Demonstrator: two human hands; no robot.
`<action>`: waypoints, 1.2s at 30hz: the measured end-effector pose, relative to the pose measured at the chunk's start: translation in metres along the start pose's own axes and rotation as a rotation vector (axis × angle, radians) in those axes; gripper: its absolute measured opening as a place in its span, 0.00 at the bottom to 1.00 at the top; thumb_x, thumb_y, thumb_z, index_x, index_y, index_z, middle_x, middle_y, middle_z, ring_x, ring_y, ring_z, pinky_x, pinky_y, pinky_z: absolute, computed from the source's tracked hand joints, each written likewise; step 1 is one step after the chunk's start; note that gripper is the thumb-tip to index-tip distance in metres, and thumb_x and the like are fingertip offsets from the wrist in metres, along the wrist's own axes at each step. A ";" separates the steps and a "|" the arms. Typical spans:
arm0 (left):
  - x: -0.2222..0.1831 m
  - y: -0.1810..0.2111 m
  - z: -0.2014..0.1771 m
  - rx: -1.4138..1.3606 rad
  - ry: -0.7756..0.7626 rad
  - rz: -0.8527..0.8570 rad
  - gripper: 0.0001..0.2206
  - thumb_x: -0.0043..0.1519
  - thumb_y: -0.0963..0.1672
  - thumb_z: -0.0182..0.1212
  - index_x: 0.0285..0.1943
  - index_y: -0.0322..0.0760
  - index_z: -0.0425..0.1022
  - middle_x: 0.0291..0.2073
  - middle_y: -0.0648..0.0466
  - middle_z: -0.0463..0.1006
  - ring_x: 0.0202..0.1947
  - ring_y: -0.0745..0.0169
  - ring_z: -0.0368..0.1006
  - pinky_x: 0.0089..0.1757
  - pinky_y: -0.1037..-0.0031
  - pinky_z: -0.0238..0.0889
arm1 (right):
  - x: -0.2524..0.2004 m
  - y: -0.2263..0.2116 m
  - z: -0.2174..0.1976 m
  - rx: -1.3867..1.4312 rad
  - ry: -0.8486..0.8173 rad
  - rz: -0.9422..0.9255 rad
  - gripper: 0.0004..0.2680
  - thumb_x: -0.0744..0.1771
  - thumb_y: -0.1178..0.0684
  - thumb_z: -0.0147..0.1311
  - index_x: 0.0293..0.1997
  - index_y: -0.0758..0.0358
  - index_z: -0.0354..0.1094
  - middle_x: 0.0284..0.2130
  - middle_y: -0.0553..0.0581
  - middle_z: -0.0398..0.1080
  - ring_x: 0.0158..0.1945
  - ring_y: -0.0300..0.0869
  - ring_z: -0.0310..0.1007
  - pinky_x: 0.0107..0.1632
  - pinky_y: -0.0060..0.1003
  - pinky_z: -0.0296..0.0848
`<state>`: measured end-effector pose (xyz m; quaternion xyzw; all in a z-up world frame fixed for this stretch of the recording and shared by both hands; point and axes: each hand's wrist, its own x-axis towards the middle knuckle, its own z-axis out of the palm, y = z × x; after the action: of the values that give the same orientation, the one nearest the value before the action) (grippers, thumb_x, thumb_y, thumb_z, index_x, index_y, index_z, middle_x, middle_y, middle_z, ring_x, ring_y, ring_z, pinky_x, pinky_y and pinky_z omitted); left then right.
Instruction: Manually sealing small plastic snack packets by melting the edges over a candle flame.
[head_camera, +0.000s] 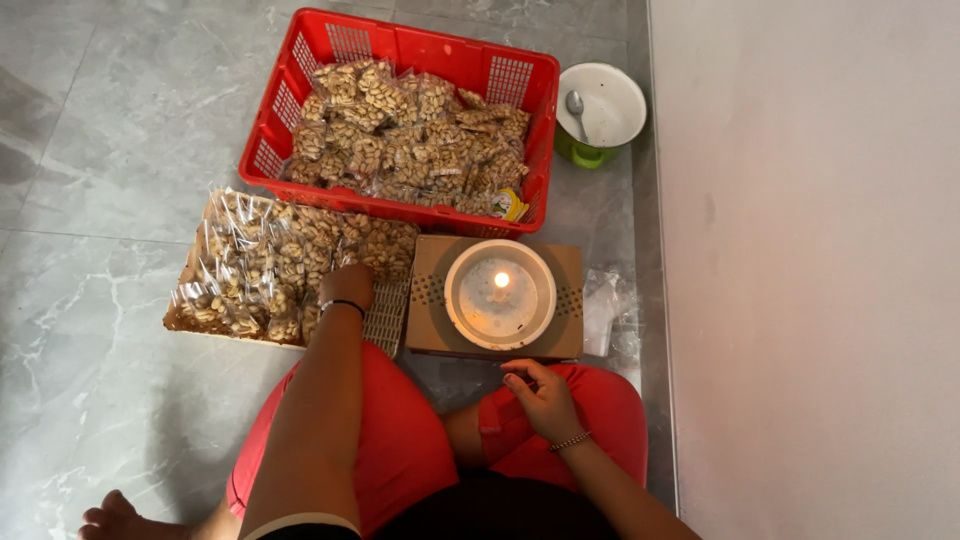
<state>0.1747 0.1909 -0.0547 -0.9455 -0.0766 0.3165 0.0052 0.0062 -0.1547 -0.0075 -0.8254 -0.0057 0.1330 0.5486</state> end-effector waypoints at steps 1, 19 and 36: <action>-0.002 0.001 -0.001 -0.004 -0.011 -0.002 0.10 0.66 0.38 0.54 0.54 0.37 0.77 0.38 0.46 0.83 0.36 0.46 0.80 0.36 0.56 0.79 | 0.000 -0.001 0.000 -0.003 -0.003 -0.011 0.09 0.66 0.48 0.56 0.47 0.57 0.78 0.42 0.49 0.81 0.45 0.36 0.79 0.47 0.30 0.74; -0.014 -0.017 0.010 -0.239 0.238 0.085 0.15 0.67 0.41 0.48 0.39 0.31 0.85 0.33 0.40 0.84 0.39 0.37 0.81 0.44 0.50 0.75 | -0.003 -0.002 -0.003 0.080 0.017 -0.101 0.07 0.68 0.52 0.58 0.46 0.61 0.80 0.34 0.61 0.81 0.43 0.46 0.79 0.47 0.44 0.76; -0.223 0.037 -0.049 -0.908 -0.133 0.865 0.02 0.58 0.38 0.65 0.36 0.31 0.82 0.35 0.40 0.85 0.41 0.42 0.80 0.46 0.55 0.71 | -0.014 0.012 -0.002 0.225 -0.066 -0.223 0.11 0.67 0.51 0.59 0.53 0.63 0.76 0.43 0.65 0.79 0.51 0.51 0.76 0.54 0.49 0.73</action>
<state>0.0333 0.1237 0.1158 -0.7770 0.1860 0.2840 -0.5301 -0.0082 -0.1638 -0.0145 -0.7483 -0.1004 0.0983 0.6483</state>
